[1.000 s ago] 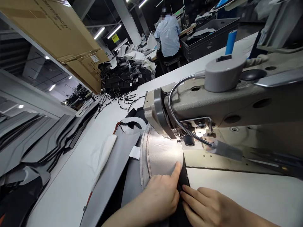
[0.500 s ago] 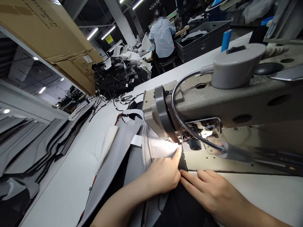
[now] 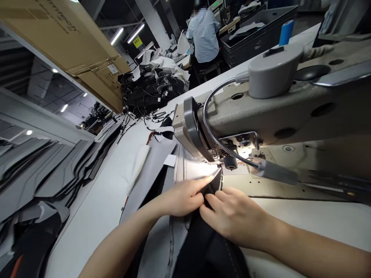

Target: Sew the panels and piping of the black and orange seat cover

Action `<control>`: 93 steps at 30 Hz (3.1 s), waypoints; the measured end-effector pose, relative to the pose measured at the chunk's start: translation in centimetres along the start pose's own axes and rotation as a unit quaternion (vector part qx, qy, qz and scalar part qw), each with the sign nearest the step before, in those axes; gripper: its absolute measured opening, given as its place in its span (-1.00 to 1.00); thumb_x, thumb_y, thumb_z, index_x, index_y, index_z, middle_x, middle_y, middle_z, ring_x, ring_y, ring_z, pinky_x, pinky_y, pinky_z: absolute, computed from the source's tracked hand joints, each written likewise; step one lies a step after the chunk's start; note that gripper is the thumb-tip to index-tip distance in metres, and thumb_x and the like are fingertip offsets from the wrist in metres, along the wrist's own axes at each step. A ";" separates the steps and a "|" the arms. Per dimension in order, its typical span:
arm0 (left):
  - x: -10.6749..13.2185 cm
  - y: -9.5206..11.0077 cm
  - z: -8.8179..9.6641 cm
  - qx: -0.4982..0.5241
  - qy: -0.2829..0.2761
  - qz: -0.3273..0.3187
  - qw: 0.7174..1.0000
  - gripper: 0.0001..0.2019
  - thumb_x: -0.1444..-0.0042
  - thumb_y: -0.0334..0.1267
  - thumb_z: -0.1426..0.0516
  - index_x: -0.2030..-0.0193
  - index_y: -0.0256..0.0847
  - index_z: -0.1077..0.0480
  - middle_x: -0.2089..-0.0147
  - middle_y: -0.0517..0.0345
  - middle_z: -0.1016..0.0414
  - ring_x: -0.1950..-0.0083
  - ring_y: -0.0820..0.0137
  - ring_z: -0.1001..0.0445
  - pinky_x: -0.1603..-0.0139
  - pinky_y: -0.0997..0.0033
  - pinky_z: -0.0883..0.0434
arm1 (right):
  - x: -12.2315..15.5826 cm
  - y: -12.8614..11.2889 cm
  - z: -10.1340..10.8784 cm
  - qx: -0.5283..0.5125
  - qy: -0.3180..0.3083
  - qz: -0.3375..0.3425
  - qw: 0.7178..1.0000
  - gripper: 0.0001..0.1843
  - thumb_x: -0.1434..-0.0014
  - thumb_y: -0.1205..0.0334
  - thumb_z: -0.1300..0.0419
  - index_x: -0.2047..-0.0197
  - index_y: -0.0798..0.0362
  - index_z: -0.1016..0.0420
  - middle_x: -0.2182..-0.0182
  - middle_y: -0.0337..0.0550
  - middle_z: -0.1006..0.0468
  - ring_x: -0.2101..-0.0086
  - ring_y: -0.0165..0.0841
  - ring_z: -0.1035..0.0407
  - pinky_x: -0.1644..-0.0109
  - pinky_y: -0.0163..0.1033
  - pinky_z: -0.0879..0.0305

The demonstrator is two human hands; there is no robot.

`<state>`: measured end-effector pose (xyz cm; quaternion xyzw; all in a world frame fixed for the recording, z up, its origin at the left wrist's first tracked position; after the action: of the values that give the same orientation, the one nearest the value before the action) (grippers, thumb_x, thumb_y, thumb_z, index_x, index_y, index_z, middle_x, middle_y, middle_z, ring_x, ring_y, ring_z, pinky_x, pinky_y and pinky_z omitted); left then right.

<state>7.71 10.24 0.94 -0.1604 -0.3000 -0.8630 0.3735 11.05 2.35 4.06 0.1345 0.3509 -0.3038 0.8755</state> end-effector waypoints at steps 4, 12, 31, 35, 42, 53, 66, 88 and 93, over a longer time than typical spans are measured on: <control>-0.5 0.2 -2.1 -0.067 -0.025 0.058 0.996 -0.31 -0.06 -0.40 0.08 -0.38 -0.17 0.10 -0.10 0.02 -0.42 -0.06 0.20 -0.42 -0.04 0.25 -0.37 | 2.1 -0.2 -0.9 0.010 -0.026 0.009 1.000 -0.79 -0.06 0.49 0.01 0.36 0.12 -0.42 0.46 -0.04 -0.47 0.55 -0.33 -0.23 0.49 -0.18 0.06; -1.0 -0.1 -6.7 -0.199 -0.004 0.124 0.972 -0.34 -0.17 -0.31 0.11 -0.39 -0.35 0.24 0.18 -0.07 -0.51 0.26 0.19 -0.51 0.30 0.27 -0.44 | 5.5 0.2 -1.0 0.025 -0.008 0.013 1.000 -0.68 -0.12 0.49 0.04 0.21 0.17 -0.51 0.23 0.07 -0.56 0.51 -0.36 -0.27 0.45 -0.19 -0.06; -5.0 -0.9 -2.0 -0.172 0.064 0.078 0.980 -0.46 -0.15 -0.37 0.13 -0.31 -0.30 -0.06 0.11 -0.08 -0.51 0.15 0.13 -0.51 0.17 0.16 -0.44 | 4.9 5.7 -3.7 0.051 -0.066 -0.141 0.987 -0.63 -0.07 0.52 -0.04 0.08 0.07 -0.45 0.52 -0.20 -0.32 0.51 -0.34 -0.22 0.44 -0.23 -0.01; -4.4 -0.2 -3.0 -0.241 0.069 0.097 0.963 -0.46 -0.17 -0.39 0.09 -0.32 -0.33 -0.04 0.07 -0.19 -0.47 0.13 0.07 -0.49 0.18 0.14 -0.44 | 5.6 6.1 -3.3 0.018 -0.103 -0.120 0.987 -0.53 -0.03 0.50 -0.07 -0.04 0.13 -0.40 0.09 0.10 -0.44 0.19 -0.18 -0.36 0.23 -0.15 -0.25; -1.5 -1.5 -3.0 -0.256 -0.067 0.129 0.956 -0.22 -0.06 -0.40 -0.02 -0.41 -0.21 0.22 0.25 -0.06 -0.54 0.29 0.06 -0.52 0.35 0.21 -0.44 | 6.6 0.7 -2.5 -0.168 -0.097 0.033 0.980 -0.46 -0.03 0.47 -0.04 -0.09 -0.07 -0.37 -0.07 -0.08 -0.42 -0.11 -0.18 -0.23 -0.22 0.06 -0.09; -3.4 -0.6 -2.1 -0.106 -0.095 0.112 0.983 -0.32 -0.09 -0.33 0.10 -0.39 -0.26 0.15 -0.19 -0.12 -0.33 -0.11 0.07 -0.39 0.03 0.21 -0.40 | 5.1 0.4 -3.6 -0.070 0.002 -0.063 0.996 -0.69 -0.12 0.44 -0.08 0.07 0.12 -0.47 0.05 0.07 -0.48 -0.02 -0.12 -0.32 -0.10 -0.02 -0.29; -4.0 -0.8 -2.4 -0.221 0.058 0.064 0.971 -0.42 -0.11 -0.31 0.08 -0.31 -0.25 -0.03 0.06 -0.02 -0.48 0.13 0.18 -0.47 0.18 0.23 -0.41 | 6.6 2.6 -1.8 -0.179 -0.100 0.004 0.979 -0.34 0.03 0.54 -0.04 -0.15 -0.03 -0.33 -0.16 -0.13 -0.32 -0.21 -0.23 -0.06 -0.23 -0.10 -0.15; -0.2 0.3 -1.1 -0.385 0.086 -0.066 0.917 -0.83 -0.10 -0.38 0.00 0.18 -0.25 -0.34 0.39 0.10 -0.39 0.41 0.31 -0.38 0.49 0.37 -0.27 | 3.9 -1.9 -3.0 0.039 0.018 -0.041 0.998 -0.63 -0.07 0.46 -0.01 0.07 0.33 -0.48 0.09 0.15 -0.52 0.10 -0.10 -0.41 0.01 -0.03 -0.33; -1.1 -0.7 -1.5 -0.270 0.003 0.038 0.962 -0.64 -0.11 -0.26 0.01 -0.07 -0.19 -0.23 0.28 0.08 -0.47 0.33 0.26 -0.48 0.41 0.37 -0.37 | 4.5 -1.4 -2.6 0.031 0.022 -0.038 0.999 -0.63 -0.08 0.45 0.00 0.08 0.29 -0.49 0.10 0.07 -0.53 0.13 -0.15 -0.43 0.04 -0.09 -0.34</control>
<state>7.82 10.27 -1.09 -0.2641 -0.0483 -0.8974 0.3500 11.33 0.49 -0.97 0.1550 0.3656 -0.3449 0.8505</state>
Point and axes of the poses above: each hand's wrist, its own x-axis away from the middle knuckle, its own z-axis out of the back of the hand, y = z × x, the point moved 10 cm from there along -x, towards the middle knuckle
